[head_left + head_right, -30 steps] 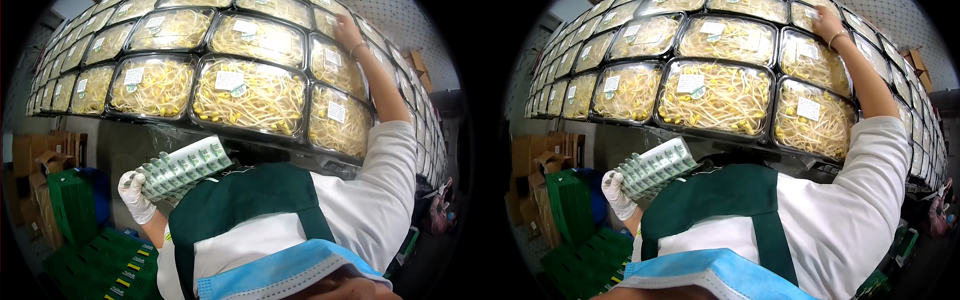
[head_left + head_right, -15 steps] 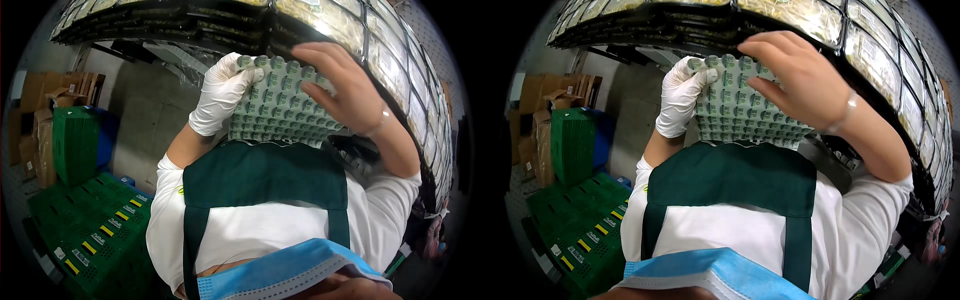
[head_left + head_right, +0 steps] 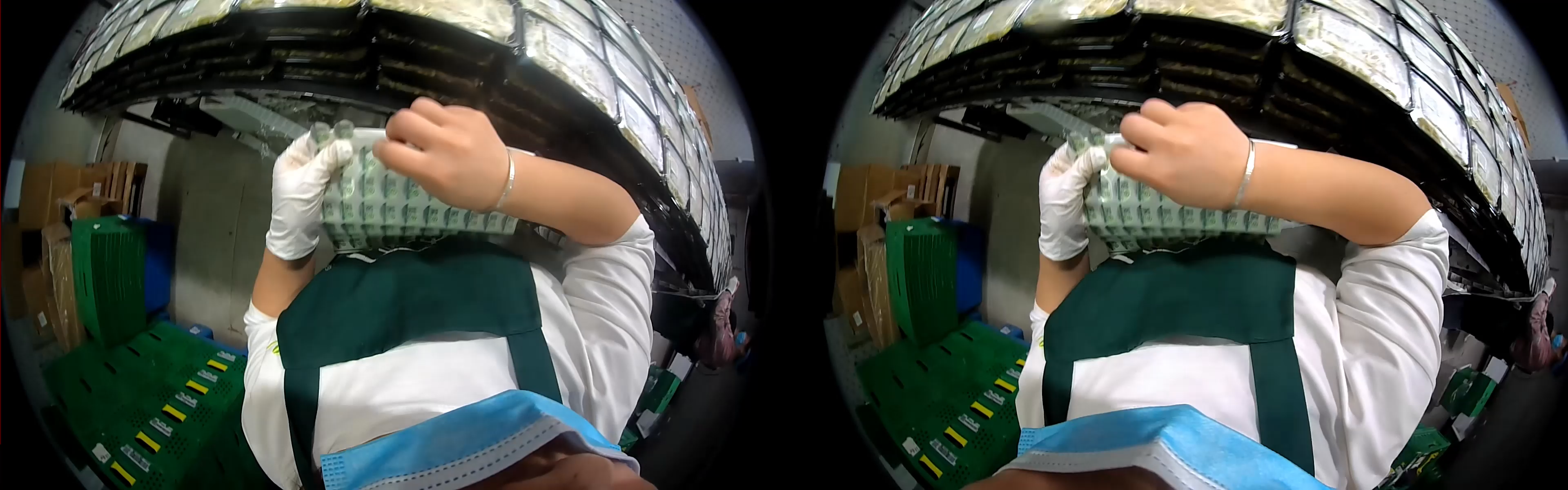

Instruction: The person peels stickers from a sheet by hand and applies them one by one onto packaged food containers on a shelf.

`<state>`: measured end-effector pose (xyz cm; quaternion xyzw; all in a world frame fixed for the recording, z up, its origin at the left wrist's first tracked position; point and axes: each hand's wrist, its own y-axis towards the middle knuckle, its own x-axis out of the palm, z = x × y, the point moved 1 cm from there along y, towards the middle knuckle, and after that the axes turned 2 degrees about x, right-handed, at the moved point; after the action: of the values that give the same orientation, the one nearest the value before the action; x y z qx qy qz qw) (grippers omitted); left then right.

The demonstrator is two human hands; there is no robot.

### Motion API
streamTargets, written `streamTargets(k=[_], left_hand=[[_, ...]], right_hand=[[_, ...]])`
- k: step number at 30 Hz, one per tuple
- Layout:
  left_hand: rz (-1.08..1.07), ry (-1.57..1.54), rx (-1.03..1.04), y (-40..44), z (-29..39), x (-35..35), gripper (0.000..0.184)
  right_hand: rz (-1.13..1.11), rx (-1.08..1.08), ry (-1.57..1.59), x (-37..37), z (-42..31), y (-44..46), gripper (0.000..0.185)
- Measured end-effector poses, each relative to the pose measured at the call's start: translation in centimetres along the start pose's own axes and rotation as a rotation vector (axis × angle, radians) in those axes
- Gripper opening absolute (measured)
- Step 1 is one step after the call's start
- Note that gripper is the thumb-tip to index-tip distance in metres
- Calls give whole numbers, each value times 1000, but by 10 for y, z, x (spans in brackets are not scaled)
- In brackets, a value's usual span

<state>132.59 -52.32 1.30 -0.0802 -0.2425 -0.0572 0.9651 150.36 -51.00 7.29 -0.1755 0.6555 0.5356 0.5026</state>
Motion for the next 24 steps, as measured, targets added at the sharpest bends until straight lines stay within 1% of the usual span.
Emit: streamTargets(k=[1, 3, 4, 5, 6, 7, 8, 9, 11, 12, 13, 15, 16, 17, 18, 20, 21, 22, 23, 24], left_hand=[[17, -19, -26, 3, -5, -2, 13], [40, -25, -18, 2, -20, -14, 13], [85, -9, -5, 4, -26, -15, 12], [78, -18, -24, 6, -30, -14, 12], [71, -34, -25, 10, -37, -12, 12], [63, -46, -26, 14, -43, -10, 13], [60, -46, -27, 18, -48, -7, 13], [70, -34, -18, 23, -49, -13, 13], [84, -25, -11, 29, -51, -10, 13], [77, -21, -18, 29, -50, -8, 13], [71, -14, -27, 28, -49, -7, 13], [83, -33, -25, 24, -51, -9, 13], [95, -24, -32, 22, -52, -15, 13], [105, -13, -37, 22, -54, -19, 13], [113, 15, -7, 21, -56, -22, 12], [119, 18, -13, 21, -59, -26, 12], [131, 12, -16, 21, -61, -26, 12], [93, -18, -33, 21, -60, -23, 11], [85, -20, -38, 22, -59, -20, 11], [83, -22, -42, 23, -59, -19, 11]], right_hand=[[21, 32, 84, -8, 10, -5, 16], [71, 361, 56, -33, 55, -15, 13], [267, 671, 576, -41, 114, -37, 13], [284, 912, 422, -57, 166, -56, 12], [349, 1008, 522, -59, 225, -87, 19], [332, 1237, 353, -51, 272, -122, 39], [141, 1372, 251, -58, 288, -138, 30], [92, 1411, 160, -46, 286, -135, 40], [-56, 1321, 37, -32, 291, -138, 41], [-112, 1248, -110, -23, 293, -139, 43], [-164, 1246, -191, -22, 281, -131, 46], [-418, 1250, -402, -40, 255, -109, 55], [-529, 1300, -540, -48, 246, -103, 64], [-482, 1250, -704, -55, 242, -111, 62], [-480, 1258, -702, -61, 240, -123, 62], [-212, 1281, -171, -74, 237, -149, 45], [-77, 1265, 87, -80, 234, -161, 38], [59, 1233, 342, -86, 226, -170, 31], [99, 1177, 447, -82, 190, -153, 31], [109, 1135, 387, -76, 169, -142, 30]])
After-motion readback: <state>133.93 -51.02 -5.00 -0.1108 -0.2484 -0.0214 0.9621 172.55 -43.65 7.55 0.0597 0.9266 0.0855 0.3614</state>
